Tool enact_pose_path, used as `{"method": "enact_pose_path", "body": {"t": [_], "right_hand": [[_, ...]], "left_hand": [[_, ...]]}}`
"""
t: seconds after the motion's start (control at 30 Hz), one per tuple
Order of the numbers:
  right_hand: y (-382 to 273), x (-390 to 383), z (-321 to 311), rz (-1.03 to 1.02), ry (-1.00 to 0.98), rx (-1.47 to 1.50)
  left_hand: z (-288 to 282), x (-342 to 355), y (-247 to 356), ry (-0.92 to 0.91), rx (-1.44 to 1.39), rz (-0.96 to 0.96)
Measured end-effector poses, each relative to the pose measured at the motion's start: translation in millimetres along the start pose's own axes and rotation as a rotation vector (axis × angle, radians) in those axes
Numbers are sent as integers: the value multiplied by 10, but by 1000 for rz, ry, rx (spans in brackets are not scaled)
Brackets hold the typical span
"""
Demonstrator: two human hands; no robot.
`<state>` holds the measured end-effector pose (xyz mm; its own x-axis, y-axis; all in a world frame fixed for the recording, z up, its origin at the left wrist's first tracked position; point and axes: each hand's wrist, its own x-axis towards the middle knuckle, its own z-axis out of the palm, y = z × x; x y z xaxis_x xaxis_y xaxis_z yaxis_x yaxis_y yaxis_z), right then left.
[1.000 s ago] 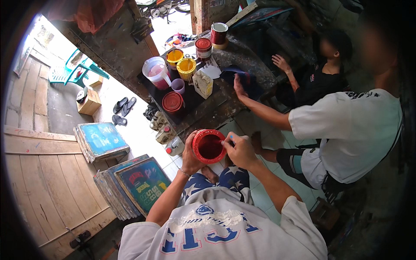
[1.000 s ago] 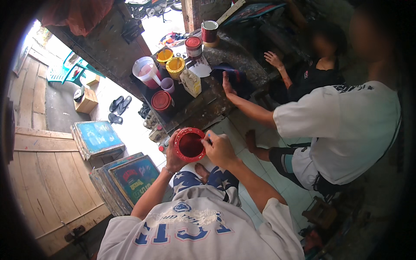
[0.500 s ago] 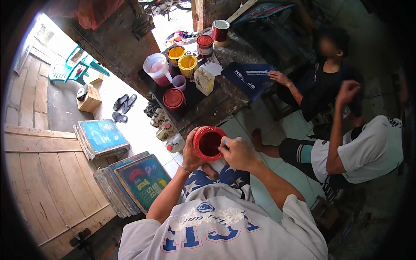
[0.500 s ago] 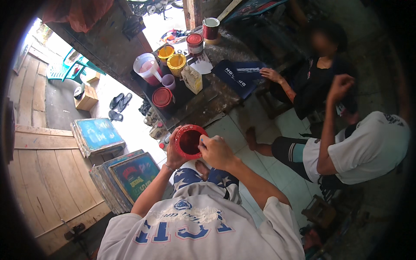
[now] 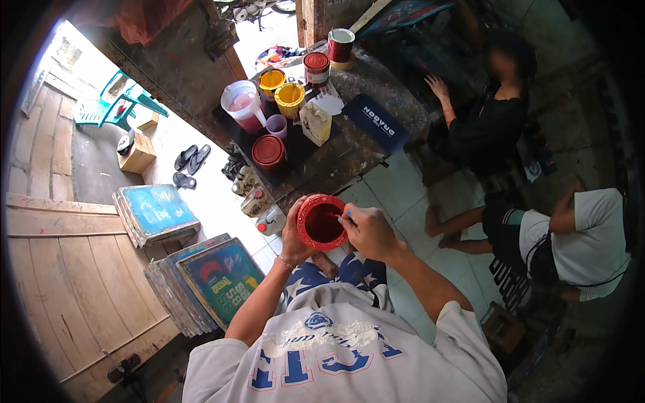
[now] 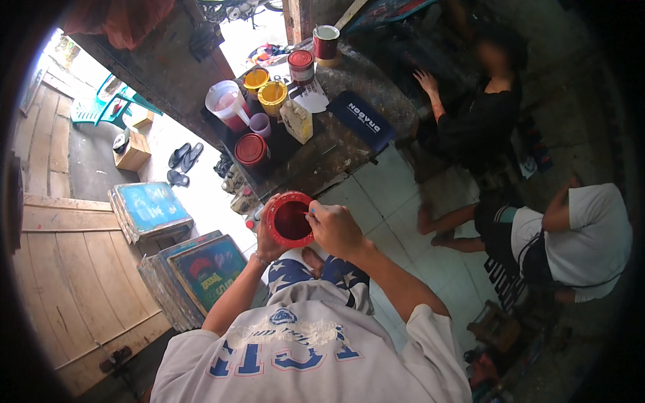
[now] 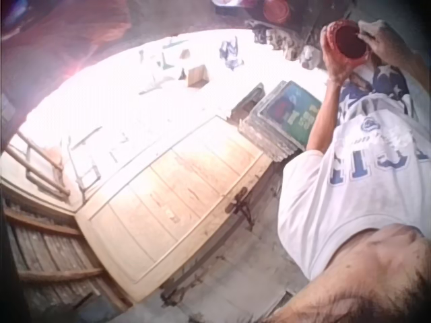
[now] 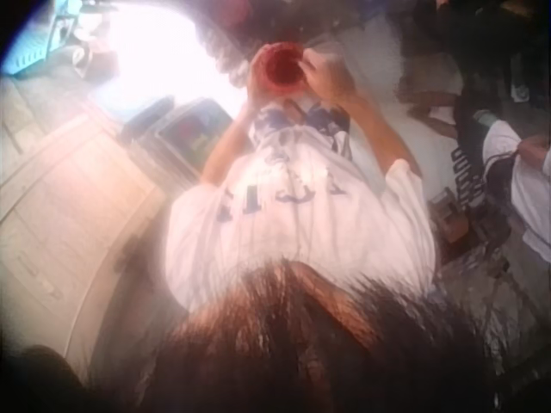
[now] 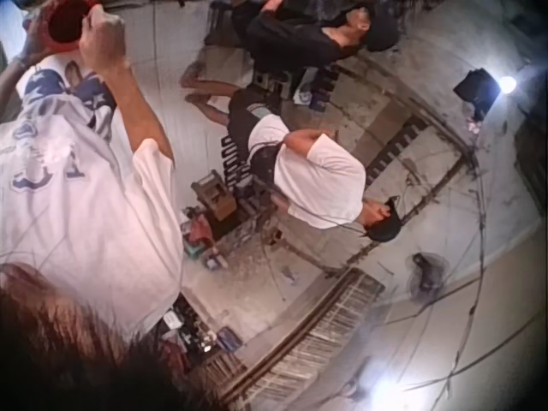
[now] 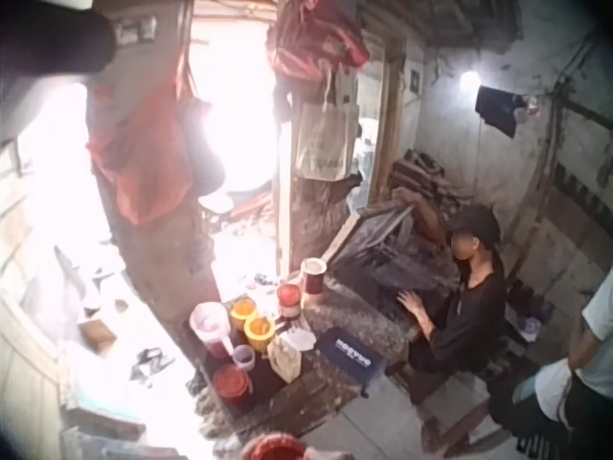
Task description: The person mixes red ink in a container by hand using a plastic spoon and adding liquid from a plastic bottle.
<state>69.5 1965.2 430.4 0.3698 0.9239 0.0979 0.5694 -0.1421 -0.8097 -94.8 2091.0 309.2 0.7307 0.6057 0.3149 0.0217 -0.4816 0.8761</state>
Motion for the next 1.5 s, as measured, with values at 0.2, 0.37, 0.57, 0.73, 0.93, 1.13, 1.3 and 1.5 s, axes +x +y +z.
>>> {"method": "enact_pose_path", "body": {"t": [0.2,0.37,0.57,0.73,0.93,1.13,1.3,1.5], "right_hand": [[-89,84,-88,44,-87,-91],[-104,84,-162,70,-166,-97],[-55,63,-195,128,-140,-103],[9,-67,15,46,-9,-76],[98,-170,66,151,-129,-10],[178,-95,97,221,41,10],[260,-113,179,58,20,-133],[349,-225,105,172,12,-61]], "left_hand": [[7,-17,-16,-11,-13,6],[-15,-66,-26,-31,-16,-10],[-32,4,33,-18,38,62],[-25,23,17,-22,66,106],[25,29,37,-29,134,94],[52,-44,12,-64,119,13],[-9,-37,-25,-86,117,5],[165,49,115,-175,34,29]]}}
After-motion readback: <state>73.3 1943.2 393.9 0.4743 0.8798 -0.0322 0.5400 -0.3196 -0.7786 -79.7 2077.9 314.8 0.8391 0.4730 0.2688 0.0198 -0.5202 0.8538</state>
